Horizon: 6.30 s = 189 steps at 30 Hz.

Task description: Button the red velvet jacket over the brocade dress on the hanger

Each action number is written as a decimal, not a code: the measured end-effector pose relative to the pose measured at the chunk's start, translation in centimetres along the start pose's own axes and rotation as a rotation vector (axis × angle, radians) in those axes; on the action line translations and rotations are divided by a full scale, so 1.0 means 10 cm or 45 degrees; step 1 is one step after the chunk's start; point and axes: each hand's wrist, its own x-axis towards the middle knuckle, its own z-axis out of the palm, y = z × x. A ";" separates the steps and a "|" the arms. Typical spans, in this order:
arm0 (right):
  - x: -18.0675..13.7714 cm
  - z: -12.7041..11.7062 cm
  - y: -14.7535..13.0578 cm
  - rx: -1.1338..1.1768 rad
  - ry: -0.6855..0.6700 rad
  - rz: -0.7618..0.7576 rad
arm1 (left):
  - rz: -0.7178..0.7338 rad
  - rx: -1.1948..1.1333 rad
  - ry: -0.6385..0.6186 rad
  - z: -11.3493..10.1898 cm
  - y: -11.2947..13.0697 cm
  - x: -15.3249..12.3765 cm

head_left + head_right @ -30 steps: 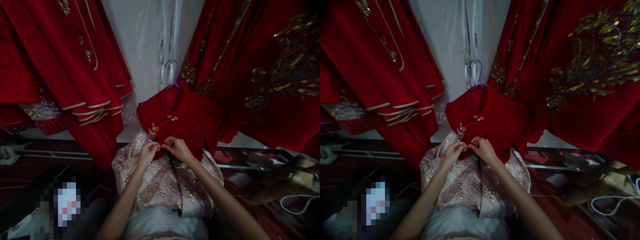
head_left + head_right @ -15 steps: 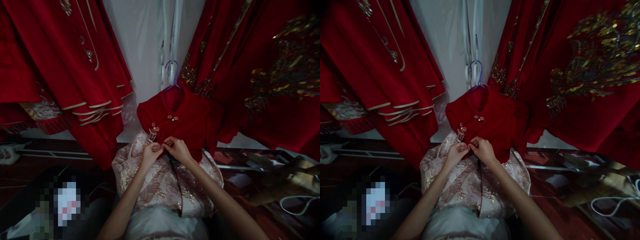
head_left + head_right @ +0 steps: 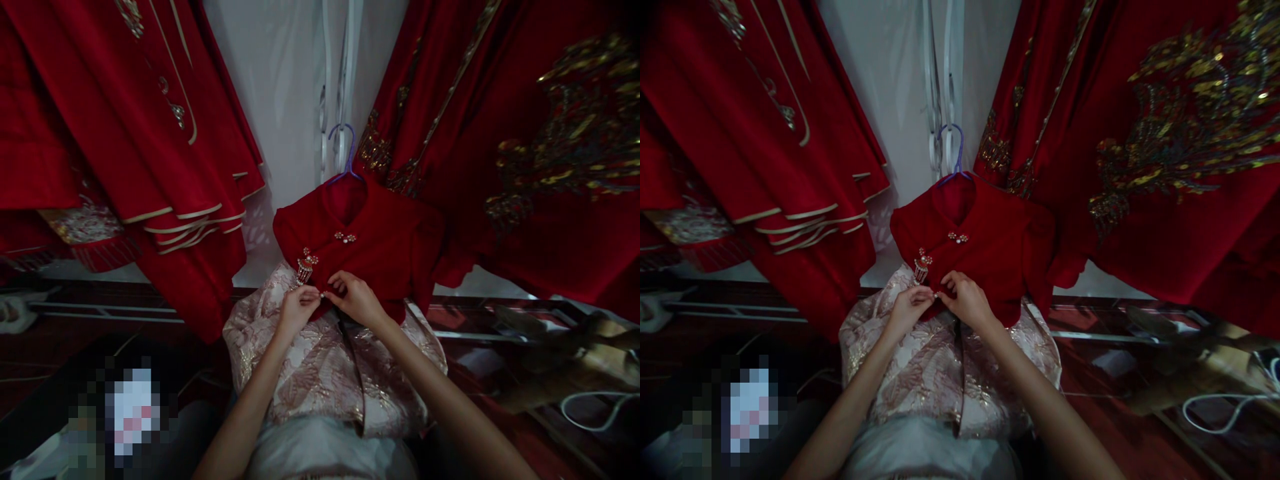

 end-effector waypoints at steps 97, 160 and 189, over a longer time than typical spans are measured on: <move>0.51 -0.95 -0.39 0.764 0.214 -0.069 | 1.117 1.783 -0.400 0.26 1.55 1.05; 0.46 -1.87 0.97 -0.103 1.088 0.308 | 0.360 0.432 0.178 -1.07 0.81 1.60; 0.01 -1.66 1.10 0.284 1.163 0.534 | 1.081 1.086 -0.086 0.28 0.91 0.55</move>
